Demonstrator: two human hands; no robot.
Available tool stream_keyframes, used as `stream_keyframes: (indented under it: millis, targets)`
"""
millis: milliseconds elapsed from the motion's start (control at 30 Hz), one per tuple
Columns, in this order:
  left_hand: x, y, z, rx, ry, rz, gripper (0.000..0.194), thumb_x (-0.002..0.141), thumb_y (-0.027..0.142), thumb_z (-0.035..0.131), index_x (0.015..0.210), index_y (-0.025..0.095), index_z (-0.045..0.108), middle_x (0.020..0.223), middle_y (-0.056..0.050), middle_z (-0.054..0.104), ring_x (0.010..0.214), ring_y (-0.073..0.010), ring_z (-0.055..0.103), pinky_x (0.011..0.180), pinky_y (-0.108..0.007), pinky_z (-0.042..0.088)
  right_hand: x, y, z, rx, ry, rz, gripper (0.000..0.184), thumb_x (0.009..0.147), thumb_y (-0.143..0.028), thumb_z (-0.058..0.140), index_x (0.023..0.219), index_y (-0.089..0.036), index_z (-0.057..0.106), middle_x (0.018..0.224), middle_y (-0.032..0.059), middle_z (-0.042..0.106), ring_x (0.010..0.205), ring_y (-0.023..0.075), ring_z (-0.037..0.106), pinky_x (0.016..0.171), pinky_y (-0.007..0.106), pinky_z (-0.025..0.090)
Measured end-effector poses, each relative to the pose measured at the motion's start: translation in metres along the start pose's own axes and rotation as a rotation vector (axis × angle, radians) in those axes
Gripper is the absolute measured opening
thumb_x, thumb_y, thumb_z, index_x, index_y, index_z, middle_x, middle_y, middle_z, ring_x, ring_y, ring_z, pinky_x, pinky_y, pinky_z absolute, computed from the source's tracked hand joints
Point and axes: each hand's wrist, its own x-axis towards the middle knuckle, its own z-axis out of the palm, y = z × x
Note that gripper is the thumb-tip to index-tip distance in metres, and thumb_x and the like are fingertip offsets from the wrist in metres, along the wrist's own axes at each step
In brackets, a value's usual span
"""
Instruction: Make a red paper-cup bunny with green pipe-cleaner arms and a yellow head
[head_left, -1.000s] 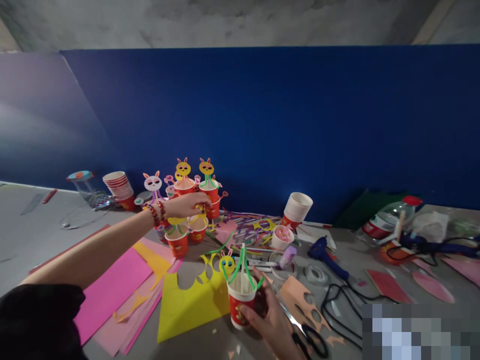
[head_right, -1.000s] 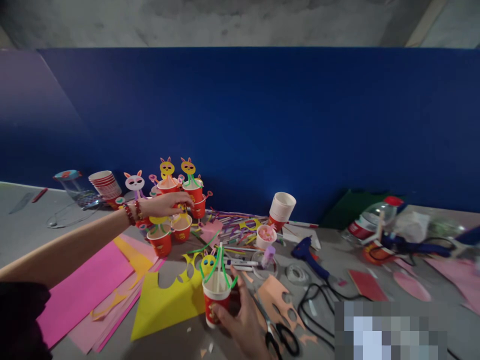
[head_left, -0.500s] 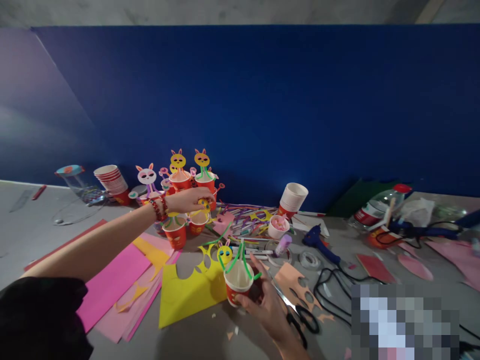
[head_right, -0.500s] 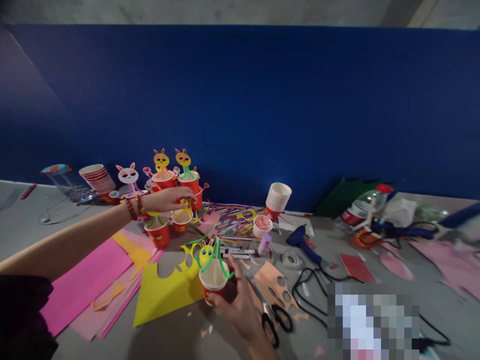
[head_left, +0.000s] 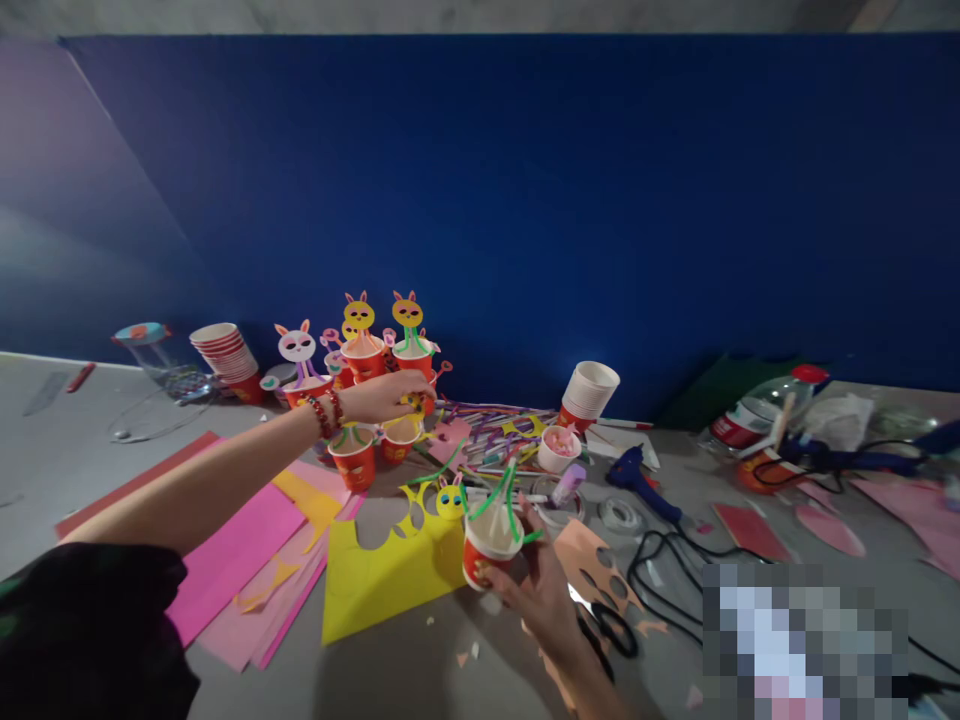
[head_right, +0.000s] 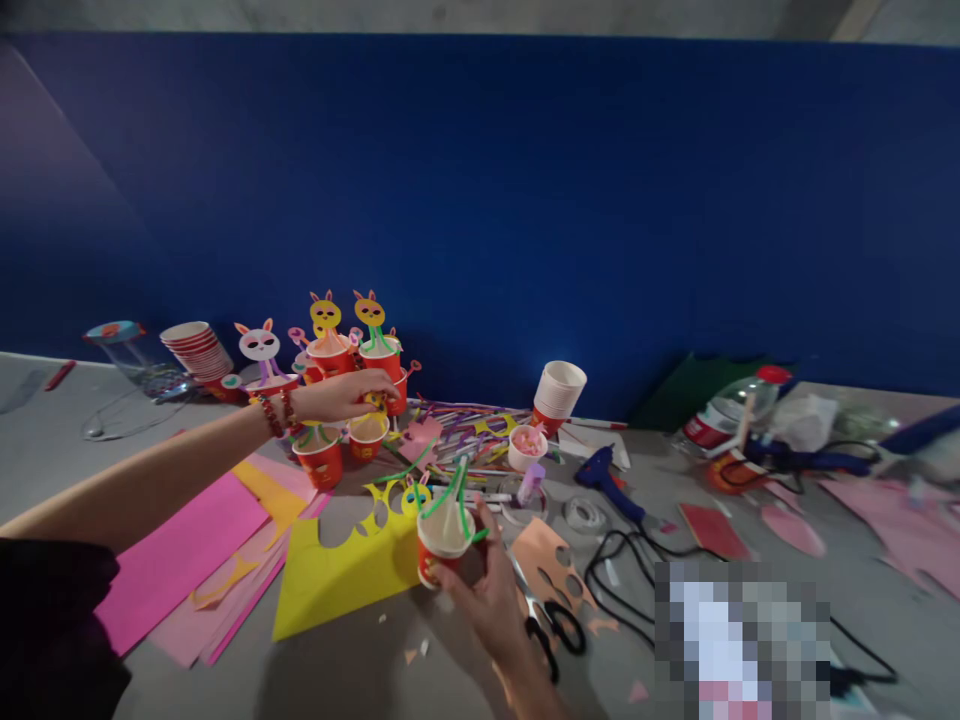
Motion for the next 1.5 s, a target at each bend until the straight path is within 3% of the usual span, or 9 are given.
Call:
stream_keyframes:
  millis: [133,233,467,600,867,1033,1167,1367,1500]
  targets:
    - [0.001,-0.003,0.003,0.003,0.017,-0.011,0.028,0.090,0.012,0.055,0.116,0.018,0.064,0.116,-0.010,0.066,0.106,-0.0228,0.063,0.097,-0.037,0.050,0.005,-0.006,-0.006,0.060,0.043,0.057,0.090,0.081,-0.050,0.080,0.157,-0.028,0.036,0.143,0.0139,0.064,0.130,0.0303,0.062,0.108,0.044,0.052]
    - [0.002,-0.003,0.004,-0.001,0.019,-0.014,0.031,0.089,0.011,0.055,0.118,0.018,0.064,0.115,-0.010,0.067,0.107,-0.0226,0.064,0.097,-0.036,0.051,0.005,-0.010,-0.005,0.047,0.011,0.121,0.090,0.083,-0.055,0.078,0.157,-0.028,0.036,0.134,0.0132,0.070,0.122,0.0302,0.068,0.102,0.044,0.056]
    - [0.001,-0.003,0.004,-0.009,0.022,-0.004,0.038,0.089,0.011,0.056,0.127,0.019,0.061,0.123,-0.011,0.068,0.113,-0.0241,0.065,0.101,-0.038,0.052,0.000,0.009,-0.009,-0.191,-0.080,0.107,0.096,0.083,-0.050,0.079,0.161,-0.032,0.026,0.130,0.0110,0.072,0.120,0.0321,0.069,0.105,0.052,0.052]
    - [0.001,-0.004,0.003,-0.010,0.028,-0.010,0.044,0.088,0.010,0.057,0.130,0.020,0.059,0.127,-0.011,0.068,0.117,-0.0245,0.065,0.103,-0.039,0.052,0.001,0.015,-0.016,-0.257,-0.108,0.133,0.096,0.086,-0.050,0.074,0.163,-0.030,0.021,0.125,0.0106,0.073,0.112,0.0312,0.073,0.097,0.048,0.057]
    - [0.000,0.002,-0.007,-0.108,0.091,-0.055,0.056,0.088,0.009,0.058,0.142,0.020,0.051,0.137,-0.013,0.064,0.123,-0.0249,0.063,0.104,-0.039,0.052,0.004,0.001,-0.019,-0.448,-0.039,0.012,0.081,0.088,-0.051,0.072,0.158,-0.029,0.036,0.138,0.0133,0.065,0.110,0.0301,0.069,0.091,0.045,0.059]
    - [0.003,0.025,-0.012,-0.399,0.123,-0.013,0.053,0.092,0.019,0.059,0.143,0.024,0.048,0.120,-0.008,0.068,0.110,-0.0204,0.067,0.092,-0.036,0.058,0.004,-0.028,-0.017,-0.423,0.013,-0.116,0.065,0.091,-0.048,0.069,0.150,-0.029,0.049,0.139,0.0135,0.065,0.117,0.0337,0.066,0.093,0.047,0.059]
    - [0.005,0.056,-0.015,-0.657,0.108,-0.010,0.055,0.089,0.016,0.060,0.143,0.024,0.049,0.116,-0.008,0.064,0.101,-0.0179,0.067,0.082,-0.033,0.060,0.007,-0.060,-0.011,-0.402,0.038,-0.191,0.061,0.091,-0.045,0.071,0.146,-0.028,0.053,0.145,0.0120,0.062,0.126,0.0364,0.062,0.104,0.050,0.053]
    - [-0.004,0.103,-0.015,-0.951,0.083,0.046,0.054,0.092,0.019,0.067,0.144,0.026,0.052,0.116,-0.010,0.065,0.097,-0.0178,0.067,0.078,-0.031,0.060,0.018,-0.087,0.006,-0.481,-0.073,-0.213,0.103,0.075,-0.042,0.087,0.161,-0.030,0.031,0.164,0.0110,0.041,0.151,0.0414,0.036,0.124,0.060,0.030]
    - [-0.015,0.123,-0.007,-1.062,0.139,0.134,0.053,0.092,0.019,0.073,0.142,0.029,0.057,0.115,-0.008,0.068,0.101,-0.0181,0.068,0.084,-0.030,0.060,0.018,-0.090,0.022,-0.390,-0.165,-0.193,0.117,0.074,-0.035,0.089,0.164,-0.036,0.016,0.149,0.0102,0.058,0.138,0.0391,0.055,0.114,0.057,0.046]
